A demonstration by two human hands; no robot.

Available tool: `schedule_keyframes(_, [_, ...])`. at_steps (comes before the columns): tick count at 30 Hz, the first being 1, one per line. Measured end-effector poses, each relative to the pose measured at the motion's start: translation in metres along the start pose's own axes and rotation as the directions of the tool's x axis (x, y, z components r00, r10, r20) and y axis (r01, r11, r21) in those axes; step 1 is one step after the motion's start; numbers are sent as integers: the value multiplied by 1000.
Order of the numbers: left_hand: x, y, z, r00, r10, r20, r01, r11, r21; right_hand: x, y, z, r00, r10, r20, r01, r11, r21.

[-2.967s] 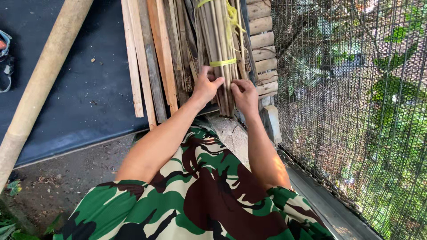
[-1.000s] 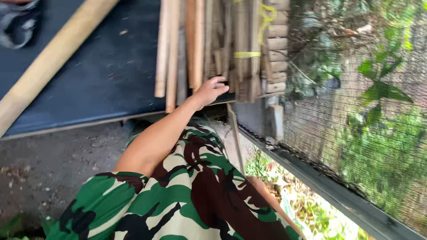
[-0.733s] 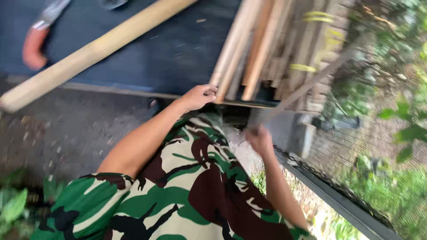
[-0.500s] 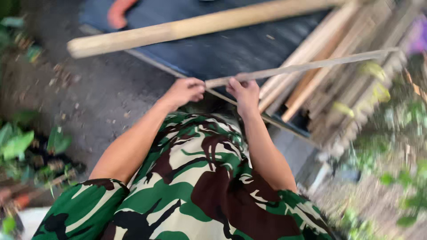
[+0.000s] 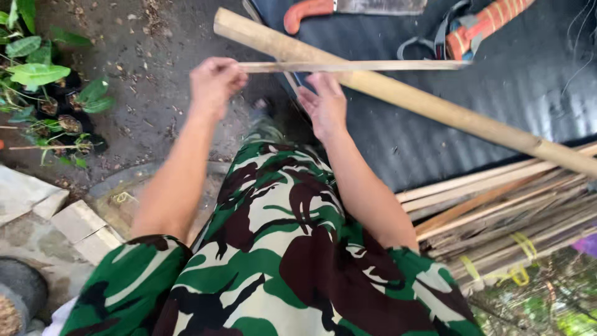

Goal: The person selects a long wooden stick from a pile, then uses a hand saw to cut the stick while sitting on the ground. The person handles the stick and saw with both hands, positioning the stick on a rock for support during cutting.

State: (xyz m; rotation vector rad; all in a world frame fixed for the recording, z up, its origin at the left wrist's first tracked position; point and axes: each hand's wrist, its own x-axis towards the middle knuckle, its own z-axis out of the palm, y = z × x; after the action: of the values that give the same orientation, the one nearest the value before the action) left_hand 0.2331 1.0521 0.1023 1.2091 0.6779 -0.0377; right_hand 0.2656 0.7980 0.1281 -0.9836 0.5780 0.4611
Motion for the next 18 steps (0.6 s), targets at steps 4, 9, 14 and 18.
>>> schedule_keyframes(4, [62, 46, -39, 1000, -18, -14, 18, 999, 35, 40, -19, 15, 984, -62, -168, 82, 990, 117])
schedule_keyframes(9, [144, 81, -54, 980, -198, 14, 196, 974, 116, 76, -20, 56, 935, -64, -349, 30, 994, -102])
schedule_keyframes(14, [191, 94, -69, 972, -212, 98, 184, 955, 232, 91, -9, 104, 797, 83, -599, -129, 991, -35])
schedule_keyframes(18, [195, 83, -72, 979, -173, 109, 131, 941, 311, 96, -2, 109, 726, 62, -685, -73, 997, 12])
